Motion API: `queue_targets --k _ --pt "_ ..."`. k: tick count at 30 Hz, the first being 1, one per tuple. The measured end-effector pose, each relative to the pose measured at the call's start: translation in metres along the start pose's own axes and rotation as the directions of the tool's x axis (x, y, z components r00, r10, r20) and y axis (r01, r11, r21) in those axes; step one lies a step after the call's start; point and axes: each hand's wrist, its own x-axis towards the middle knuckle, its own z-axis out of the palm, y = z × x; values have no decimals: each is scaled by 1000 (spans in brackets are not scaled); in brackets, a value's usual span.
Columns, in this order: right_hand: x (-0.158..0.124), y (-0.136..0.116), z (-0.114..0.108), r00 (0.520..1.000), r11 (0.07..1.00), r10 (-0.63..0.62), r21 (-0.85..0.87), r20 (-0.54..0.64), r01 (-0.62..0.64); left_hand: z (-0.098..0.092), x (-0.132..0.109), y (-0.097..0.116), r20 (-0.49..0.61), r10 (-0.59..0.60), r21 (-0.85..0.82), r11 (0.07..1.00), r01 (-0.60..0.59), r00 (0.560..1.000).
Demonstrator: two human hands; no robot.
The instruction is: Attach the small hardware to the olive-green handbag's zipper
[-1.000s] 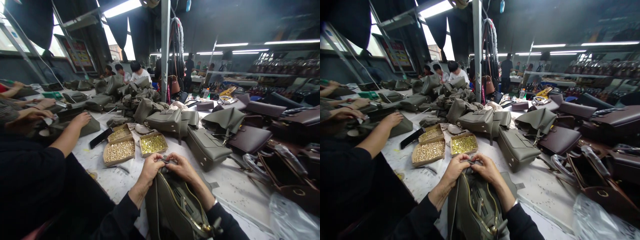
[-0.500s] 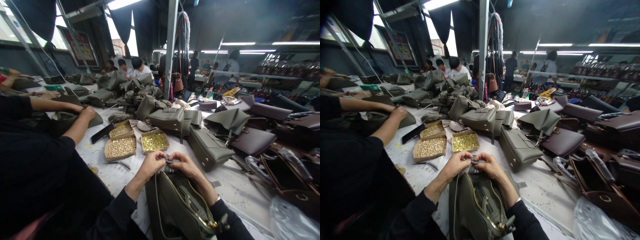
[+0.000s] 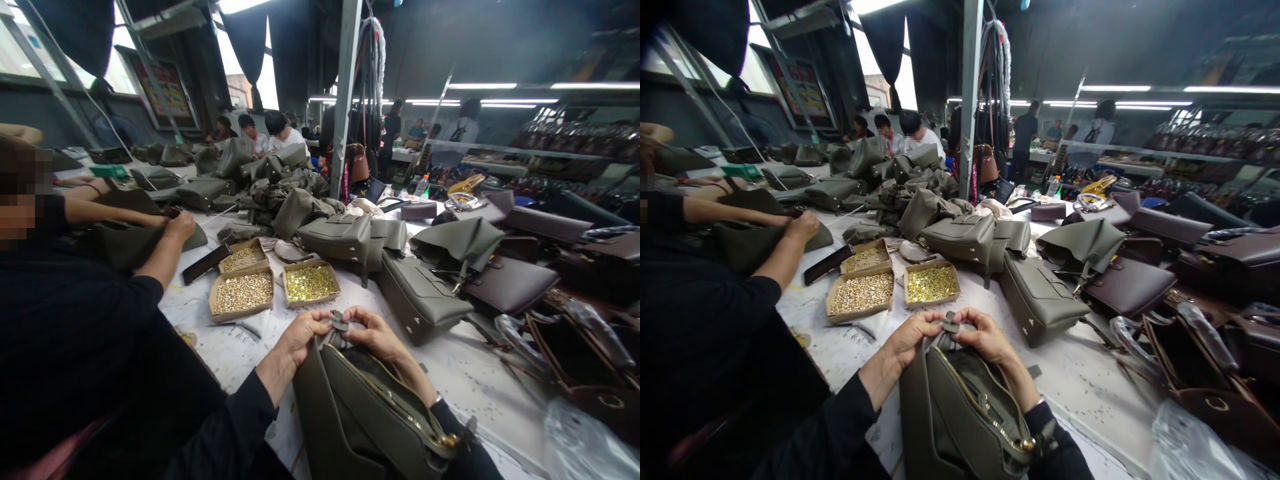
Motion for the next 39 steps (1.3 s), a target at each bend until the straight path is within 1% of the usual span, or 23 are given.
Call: queue_targets --k 4,6,8,11,13,16,18,21,23,25,27,29,31,33,35,37,39 --pt "1 3 1 1000 1000 19 19 -7 -19 -2 3 -7 -1 -16 -9 1000 16 1000" --pt "2 5 2 999 999 31 21 -29 -31 -1 0 -8 -22 11 17 1000 -10 1000" --pt "2 6 4 998 999 40 12 -55 -39 1 -5 -5 -57 79 72 995 -75 995" --pt "1 7 4 995 999 50 -4 -85 -50 6 -15 3 -98 221 209 958 -197 970" --pt "0 6 5 994 998 63 -6 -86 -64 8 -22 10 -83 278 302 922 -242 957" --pt "-1 4 7 995 996 86 8 -58 -85 8 -31 17 -39 305 418 870 -262 952" --pt "-3 3 9 995 996 91 10 -47 -91 4 -38 18 -19 330 505 818 -275 944" --pt "-5 4 10 996 995 75 -58 -52 -78 -5 -49 12 35 357 589 747 -307 934" --pt "-6 6 9 995 991 84 -102 -47 -88 -14 -57 4 63 363 582 743 -330 930" --pt "-6 8 6 991 986 131 -99 -34 -133 -25 -63 -6 35 388 593 733 -332 921" --pt "-7 10 4 982 979 184 -85 -33 -186 -37 -68 -15 -40 418 646 703 -296 907" --pt "-8 10 3 974 972 223 -70 -44 -226 -49 -71 -20 -132 444 716 661 -224 887" --pt "-9 7 5 967 966 249 -60 -52 -252 -62 -74 -20 -226 476 782 609 -133 850" --pt "-11 4 8 965 964 253 -68 -62 -257 -74 -75 -15 -299 530 851 524 -30 794" --pt "-11 1 11 967 964 243 -91 -78 -249 -86 -74 -7 -334 576 902 426 75 746" --pt "-12 -1 12 969 966 231 -99 -92 -240 -95 -72 2 -359 586 922 345 178 727" --pt "-12 -1 13 974 973 208 -84 -93 -216 -102 -69 9 -386 569 921 285 266 726"
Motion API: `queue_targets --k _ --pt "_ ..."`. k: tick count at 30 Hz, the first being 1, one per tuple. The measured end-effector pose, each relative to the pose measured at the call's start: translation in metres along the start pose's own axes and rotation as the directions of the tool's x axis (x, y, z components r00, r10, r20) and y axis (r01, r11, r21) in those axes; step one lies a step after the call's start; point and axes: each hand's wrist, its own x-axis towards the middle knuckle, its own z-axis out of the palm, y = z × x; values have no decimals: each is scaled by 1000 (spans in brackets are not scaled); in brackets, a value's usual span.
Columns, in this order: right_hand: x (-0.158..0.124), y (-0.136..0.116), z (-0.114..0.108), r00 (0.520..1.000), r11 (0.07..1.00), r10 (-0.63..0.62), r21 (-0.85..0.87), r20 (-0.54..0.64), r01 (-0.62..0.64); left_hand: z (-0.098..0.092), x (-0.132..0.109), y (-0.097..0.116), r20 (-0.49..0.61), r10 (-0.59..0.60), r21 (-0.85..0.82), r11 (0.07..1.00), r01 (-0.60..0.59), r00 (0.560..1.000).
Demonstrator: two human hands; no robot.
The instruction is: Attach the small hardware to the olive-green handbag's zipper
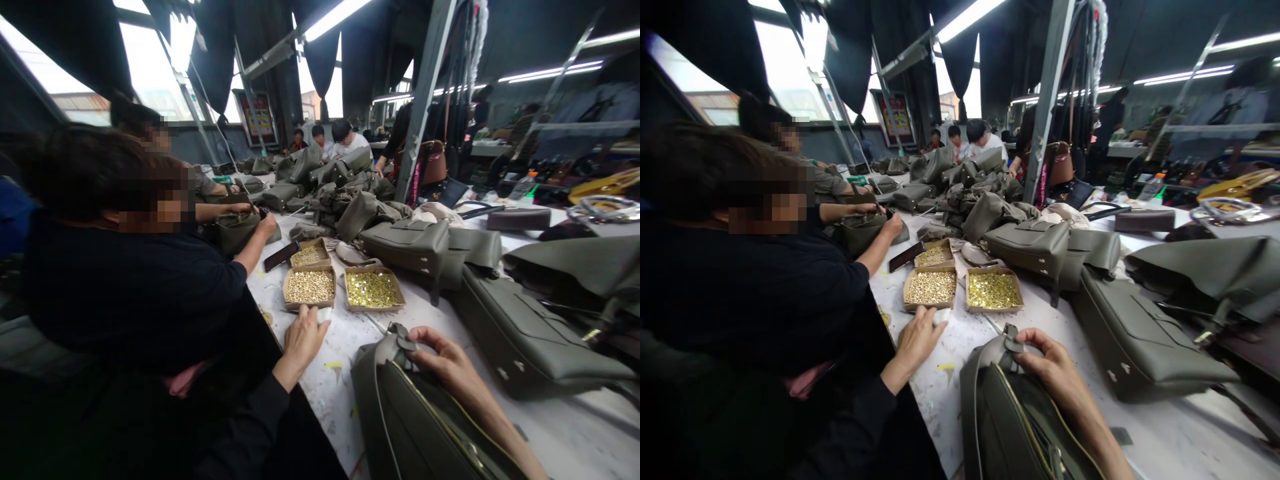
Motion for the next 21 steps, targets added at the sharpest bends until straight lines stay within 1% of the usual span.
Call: queue_targets --k 2,4,9,11,12,14,15,16,18,19,20,21 --pt "1 0 -1 999 999 -45 22 -5 45 -3 3 -2 28 -6 70 998 4 1000" --pt "3 1 -2 996 996 -84 39 -9 84 -6 -1 -4 66 16 114 993 -23 998" --pt "5 -5 -4 992 990 -127 61 27 125 -17 -31 -15 136 119 287 946 -154 984" --pt "5 -8 -4 991 991 -125 51 43 123 -20 -43 -23 125 135 289 943 -166 983" --pt "5 -9 -4 991 992 -122 51 48 120 -21 -48 -27 115 119 258 955 -145 986" --pt "5 -11 -4 993 993 -109 53 52 106 -24 -54 -34 105 36 121 992 -48 994" --pt "5 -12 -4 994 994 -100 56 50 97 -27 -56 -35 109 -9 5 1000 9 994" --pt "6 -12 -4 995 995 -88 58 49 85 -31 -58 -33 119 -43 -133 989 59 992" --pt "8 -12 -3 996 996 -71 64 48 68 -41 -61 -22 125 -70 -400 909 115 990" --pt "9 -12 -2 996 996 -70 65 48 67 -47 -63 -12 124 -60 -510 853 116 990" --pt "9 -12 0 996 995 -75 64 49 72 -53 -65 0 123 -47 -593 798 112 991" --pt "10 -12 2 995 995 -84 59 50 81 -59 -67 14 149 -20 -657 746 114 989"
